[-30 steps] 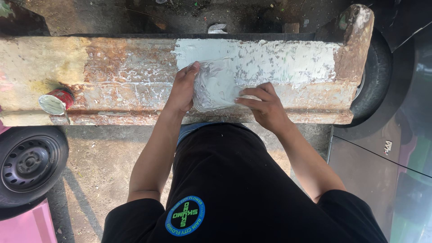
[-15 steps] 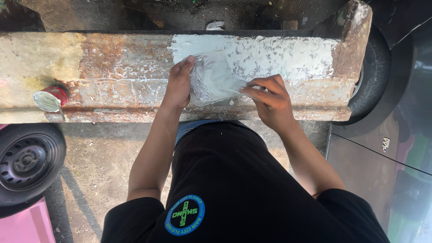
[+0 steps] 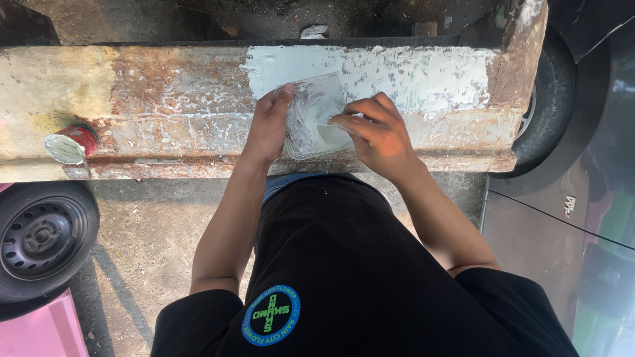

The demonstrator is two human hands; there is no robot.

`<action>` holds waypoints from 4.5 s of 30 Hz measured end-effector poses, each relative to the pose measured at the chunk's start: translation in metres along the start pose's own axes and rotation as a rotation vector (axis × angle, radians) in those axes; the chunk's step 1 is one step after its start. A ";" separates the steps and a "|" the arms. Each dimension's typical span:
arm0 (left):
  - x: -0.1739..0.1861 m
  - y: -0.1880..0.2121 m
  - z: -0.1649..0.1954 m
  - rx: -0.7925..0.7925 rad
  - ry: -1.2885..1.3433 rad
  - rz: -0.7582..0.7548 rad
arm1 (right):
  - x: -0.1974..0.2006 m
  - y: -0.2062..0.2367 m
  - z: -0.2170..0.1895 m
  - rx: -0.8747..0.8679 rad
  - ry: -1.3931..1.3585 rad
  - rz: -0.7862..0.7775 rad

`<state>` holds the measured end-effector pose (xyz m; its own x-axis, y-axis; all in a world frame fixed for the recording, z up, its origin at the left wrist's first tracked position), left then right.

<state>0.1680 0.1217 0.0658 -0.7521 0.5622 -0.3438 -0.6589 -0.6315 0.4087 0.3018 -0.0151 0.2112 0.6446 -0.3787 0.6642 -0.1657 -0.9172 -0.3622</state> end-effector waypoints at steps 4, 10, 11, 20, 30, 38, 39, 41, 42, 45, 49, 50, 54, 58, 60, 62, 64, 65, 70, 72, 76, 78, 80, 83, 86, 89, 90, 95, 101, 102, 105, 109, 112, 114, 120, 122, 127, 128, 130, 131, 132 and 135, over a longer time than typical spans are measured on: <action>0.005 0.001 0.003 -0.032 -0.060 0.028 | 0.013 -0.002 0.003 -0.007 0.006 0.024; 0.013 -0.003 0.001 -0.055 -0.006 0.165 | 0.000 0.024 -0.018 0.109 0.174 -0.051; 0.012 -0.003 0.000 -0.047 0.016 0.156 | -0.002 0.025 -0.018 0.117 0.178 -0.051; -0.007 -0.001 0.000 -0.037 -0.035 0.024 | -0.002 -0.002 0.004 0.083 0.084 0.059; -0.016 0.018 0.029 -0.218 -0.389 0.181 | -0.026 0.009 0.015 -0.136 -0.100 0.042; -0.016 0.021 0.010 -0.209 -0.498 0.200 | -0.043 0.035 0.074 -0.740 -0.542 0.256; -0.014 0.020 0.006 -0.209 -0.489 0.191 | -0.047 0.038 0.076 -0.733 -0.445 0.169; -0.006 0.015 -0.005 -0.186 -0.373 0.180 | -0.054 0.050 0.082 -0.767 -0.478 0.139; 0.000 0.012 -0.011 -0.163 -0.264 0.176 | -0.059 0.059 0.086 -0.808 -0.606 0.196; 0.021 0.006 -0.029 -0.109 -0.005 0.214 | -0.073 0.081 0.113 -0.942 -1.109 0.440; 0.058 0.020 -0.049 -0.017 0.094 0.280 | -0.091 0.111 0.151 -1.166 -1.508 0.642; 0.069 0.025 -0.051 -0.026 0.127 0.311 | -0.093 0.114 0.161 -1.195 -1.471 0.638; 0.107 0.038 -0.049 -0.090 0.286 0.403 | -0.090 0.087 0.198 -1.129 -0.989 0.467; 0.126 0.045 -0.045 -0.091 0.341 0.469 | -0.083 0.026 0.192 -0.631 -0.186 0.144; 0.129 0.044 -0.039 -0.088 0.321 0.450 | -0.091 0.001 0.169 -0.213 0.128 0.043; 0.129 0.044 -0.033 -0.089 0.309 0.423 | -0.104 -0.003 0.158 -0.079 0.350 -0.044; 0.129 0.044 -0.027 -0.097 0.301 0.389 | -0.120 0.009 0.149 -0.016 0.452 -0.121; 0.129 0.044 -0.024 -0.102 0.310 0.383 | -0.126 0.020 0.141 -0.022 0.447 -0.153; 0.137 0.040 -0.011 -0.101 0.350 0.357 | -0.117 0.073 0.105 -0.152 0.319 -0.167; 0.140 0.037 -0.007 -0.110 0.344 0.339 | -0.106 0.067 0.106 -0.168 0.330 -0.105; 0.142 0.033 -0.003 -0.096 0.315 0.312 | -0.092 0.012 0.149 -0.159 0.417 0.034; 0.144 0.031 -0.001 -0.101 0.318 0.308 | -0.098 -0.004 0.157 -0.117 0.483 -0.006; 0.148 0.028 0.001 -0.102 0.321 0.306 | -0.108 0.000 0.155 -0.108 0.546 -0.100; 0.156 0.025 0.000 -0.095 0.335 0.314 | -0.115 0.045 0.128 -0.102 0.510 -0.138; 0.161 0.023 0.001 -0.099 0.331 0.319 | -0.109 0.082 0.105 -0.170 0.444 -0.169; 0.160 0.020 0.006 -0.122 0.309 0.315 | -0.096 0.077 0.111 -0.235 0.368 -0.105; 0.158 0.018 0.008 -0.124 0.311 0.314 | -0.093 0.067 0.118 -0.254 0.340 -0.073; 0.147 0.017 0.013 -0.129 0.302 0.348 | -0.096 -0.001 0.157 -0.155 0.414 0.035; 0.134 0.023 0.012 -0.156 0.343 0.395 | -0.136 0.024 0.135 -0.020 0.495 -0.222; 0.132 0.025 0.011 -0.164 0.332 0.398 | -0.138 0.044 0.121 -0.001 0.467 -0.261; 0.127 0.026 0.010 -0.178 0.320 0.406 | -0.127 0.073 0.106 -0.044 0.325 -0.259; 0.123 0.027 0.005 -0.161 0.320 0.442 | -0.106 0.045 0.139 -0.114 0.317 -0.126; 0.116 0.025 0.006 -0.181 0.338 0.403 | -0.100 0.008 0.171 -0.076 0.437 -0.058; 0.113 0.026 0.006 -0.168 0.314 0.430 | -0.106 -0.001 0.175 -0.047 0.476 -0.079; 0.109 0.024 0.011 -0.165 0.296 0.438 | -0.114 0.078 0.128 -0.017 0.402 -0.328; 0.109 0.022 0.011 -0.160 0.296 0.440 | -0.105 0.088 0.122 -0.073 0.283 -0.334; 0.108 0.014 0.009 -0.155 0.299 0.411 | -0.092 0.025 0.153 -0.079 0.354 -0.128; 0.108 0.013 0.007 -0.141 0.301 0.415 | -0.092 0.009 0.160 -0.058 0.392 -0.087; 0.108 0.011 0.003 -0.116 0.304 0.429 | -0.098 -0.015 0.169 -0.023 0.432 -0.055; 0.108 0.011 0.003 -0.123 0.298 0.422 | -0.103 -0.023 0.170 -0.011 0.434 -0.064; 0.108 0.010 0.003 -0.133 0.293 0.414 | -0.107 -0.026 0.167 0.004 0.437 -0.071; 0.109 0.009 0.004 -0.139 0.275 0.413 | -0.123 0.005 0.156 -0.003 0.446 -0.233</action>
<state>0.0802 0.1798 0.0353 -0.9131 0.1014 -0.3949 -0.2877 -0.8466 0.4478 0.3383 0.0466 0.0253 0.2828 -0.1794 0.9422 -0.0577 -0.9837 -0.1700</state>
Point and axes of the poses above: each hand's wrist, its own y-axis away from the middle knuckle, its own x-axis out of the back of the hand, z = x × y, the point moved 7 cm from there along -y, towards the middle knuckle, and after that the axes turned 3 degrees about -y, right-handed, at the moved point
